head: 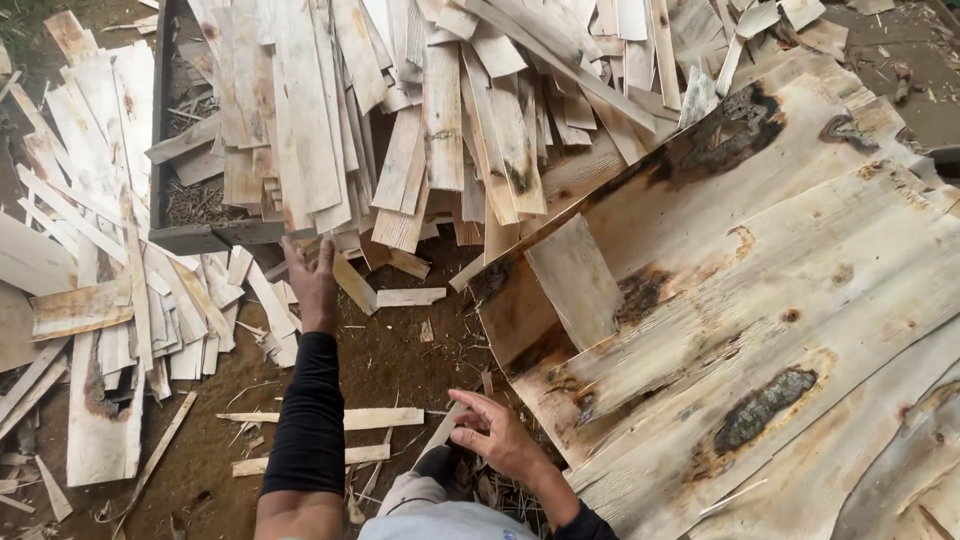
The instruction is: Trimming and cutting wood veneer strips and sheets using a manual lever-operated shear.
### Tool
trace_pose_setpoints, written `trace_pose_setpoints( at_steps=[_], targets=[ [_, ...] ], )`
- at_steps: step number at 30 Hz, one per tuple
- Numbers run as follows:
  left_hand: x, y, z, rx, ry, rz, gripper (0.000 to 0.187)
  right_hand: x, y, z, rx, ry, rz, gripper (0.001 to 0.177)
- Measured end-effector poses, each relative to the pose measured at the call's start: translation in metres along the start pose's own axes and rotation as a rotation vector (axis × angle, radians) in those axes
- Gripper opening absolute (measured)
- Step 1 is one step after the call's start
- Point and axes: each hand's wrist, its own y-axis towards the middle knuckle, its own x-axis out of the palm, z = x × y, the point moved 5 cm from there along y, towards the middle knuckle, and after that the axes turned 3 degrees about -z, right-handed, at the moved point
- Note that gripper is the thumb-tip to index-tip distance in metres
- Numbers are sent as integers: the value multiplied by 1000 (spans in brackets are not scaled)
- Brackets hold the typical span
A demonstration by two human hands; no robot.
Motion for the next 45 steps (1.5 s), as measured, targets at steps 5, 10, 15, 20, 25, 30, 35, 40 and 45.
trace_pose_setpoints(
  at_steps=[5,10,15,20,25,30,35,40,45],
  targets=[
    [7,-11,-36,245,-48,-28,89,-6,-6,11,49,168,14,67],
    [48,-106,-39,228,-207,-82,35,-12,-16,35,-72,112,126,60],
    [101,-229,-93,168,-91,-523,18,-24,-55,85,-86,222,353,53],
    [143,-302,-53,345,359,-900,16,-29,-113,140,-51,290,635,49],
    [187,-308,0,935,515,-794,22,-35,-179,180,42,272,1160,36],
    [235,-258,-54,583,544,-800,45,-40,-209,236,64,398,1344,38],
    [270,-247,-38,-145,280,-827,54,-32,-206,249,-22,509,1283,37],
    [322,-214,-86,-139,-240,-864,43,-17,-197,225,-15,496,1113,34],
    [316,-267,8,138,-259,-947,29,-15,-209,233,-49,494,1182,32]
  ],
)
